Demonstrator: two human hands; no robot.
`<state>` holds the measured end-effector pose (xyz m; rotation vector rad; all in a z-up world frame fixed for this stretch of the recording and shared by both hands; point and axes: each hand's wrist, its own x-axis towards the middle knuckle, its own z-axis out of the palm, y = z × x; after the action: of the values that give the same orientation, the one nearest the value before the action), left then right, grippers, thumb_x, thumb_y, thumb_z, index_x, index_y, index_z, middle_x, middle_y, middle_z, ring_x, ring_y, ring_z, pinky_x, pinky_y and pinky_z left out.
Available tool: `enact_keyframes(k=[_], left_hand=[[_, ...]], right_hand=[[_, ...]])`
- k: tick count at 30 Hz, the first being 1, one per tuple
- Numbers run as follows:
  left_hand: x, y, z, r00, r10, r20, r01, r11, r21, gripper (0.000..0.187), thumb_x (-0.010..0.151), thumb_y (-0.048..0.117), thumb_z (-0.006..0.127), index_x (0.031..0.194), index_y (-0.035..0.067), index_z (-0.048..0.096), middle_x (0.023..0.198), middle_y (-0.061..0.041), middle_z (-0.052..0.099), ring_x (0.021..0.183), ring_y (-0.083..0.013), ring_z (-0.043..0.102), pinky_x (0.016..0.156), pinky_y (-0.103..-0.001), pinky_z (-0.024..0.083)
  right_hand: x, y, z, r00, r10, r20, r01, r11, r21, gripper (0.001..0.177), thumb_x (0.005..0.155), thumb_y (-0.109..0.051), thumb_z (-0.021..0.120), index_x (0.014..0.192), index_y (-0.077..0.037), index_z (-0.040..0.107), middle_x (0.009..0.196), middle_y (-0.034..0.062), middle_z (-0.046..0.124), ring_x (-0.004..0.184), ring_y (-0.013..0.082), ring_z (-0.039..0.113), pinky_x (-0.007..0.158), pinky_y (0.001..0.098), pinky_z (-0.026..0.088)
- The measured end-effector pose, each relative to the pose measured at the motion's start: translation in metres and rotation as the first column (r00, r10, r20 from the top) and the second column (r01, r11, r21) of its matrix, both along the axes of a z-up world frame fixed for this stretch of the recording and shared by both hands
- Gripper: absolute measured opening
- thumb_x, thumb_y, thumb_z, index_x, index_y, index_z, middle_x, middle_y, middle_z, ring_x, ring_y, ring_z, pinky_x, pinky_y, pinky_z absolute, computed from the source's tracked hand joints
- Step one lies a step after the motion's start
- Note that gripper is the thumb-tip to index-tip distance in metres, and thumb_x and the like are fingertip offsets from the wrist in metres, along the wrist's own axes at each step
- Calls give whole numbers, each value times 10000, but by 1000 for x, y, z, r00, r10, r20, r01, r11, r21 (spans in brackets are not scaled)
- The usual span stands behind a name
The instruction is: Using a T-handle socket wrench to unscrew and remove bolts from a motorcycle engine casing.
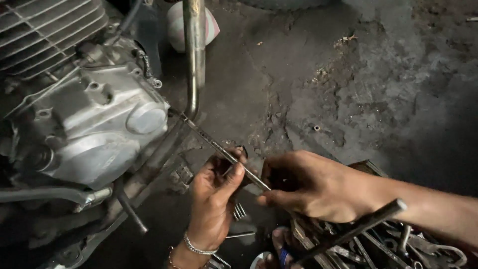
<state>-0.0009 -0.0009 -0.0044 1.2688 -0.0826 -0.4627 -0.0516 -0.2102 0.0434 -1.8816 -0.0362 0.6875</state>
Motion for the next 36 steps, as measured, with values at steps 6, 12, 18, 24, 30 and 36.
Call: enact_keyframes(k=[6, 12, 18, 24, 30, 36], left_hand=[[0, 0, 7, 999, 31, -30, -33, 997, -64, 138, 888, 117, 758, 973, 11, 729, 876, -107, 748, 794, -237, 702, 774, -357, 589], [-4, 3, 11, 998, -41, 55, 46, 995, -91, 299, 940, 112, 680, 1192, -47, 656, 913, -89, 688, 860, -227, 662, 864, -331, 540], [-6, 12, -2, 997, -46, -55, 44, 998, -46, 307, 927, 54, 663, 1222, -33, 658, 1024, -138, 724, 920, -250, 691, 846, -340, 570], [-6, 19, -9, 998, 49, -35, -46, 994, 97, 277, 875, 95, 741, 1123, -23, 709, 914, -109, 740, 843, -194, 684, 814, -280, 527], [-8, 23, -13, 999, 31, 31, -32, 999, 33, 199, 881, 115, 766, 1038, -5, 741, 908, -115, 774, 860, -231, 721, 841, -347, 587], [-10, 19, 2, 996, 1, -91, -18, 984, -179, 236, 917, 134, 723, 1100, -6, 674, 933, -140, 740, 783, -263, 710, 750, -393, 600]], right_hand=[[4, 9, 34, 999, -32, -40, 38, 987, 159, 402, 974, -404, 703, 767, -81, 585, 654, 13, 491, 555, 149, 476, 503, 347, 369], [11, 0, 12, 960, 130, -250, 34, 828, 560, 256, 971, -206, 626, 923, 42, 668, 897, 169, 810, 763, 251, 792, 684, 341, 684], [12, 6, 19, 980, 179, -89, -118, 876, 467, 314, 973, -273, 634, 816, -6, 686, 763, 100, 750, 604, 193, 725, 531, 279, 619], [16, 12, 33, 974, 197, -114, -187, 978, 89, 360, 957, -404, 692, 838, -67, 644, 684, 13, 604, 578, 138, 500, 504, 331, 372], [28, 0, 20, 910, 407, -75, -317, 802, 507, 417, 925, -290, 633, 1193, 25, 687, 1102, 121, 801, 823, 183, 765, 656, 274, 654], [30, 14, 19, 916, 212, -340, -102, 944, 314, 335, 816, -177, 792, 1089, -4, 707, 921, 145, 833, 746, 248, 808, 688, 335, 675]])
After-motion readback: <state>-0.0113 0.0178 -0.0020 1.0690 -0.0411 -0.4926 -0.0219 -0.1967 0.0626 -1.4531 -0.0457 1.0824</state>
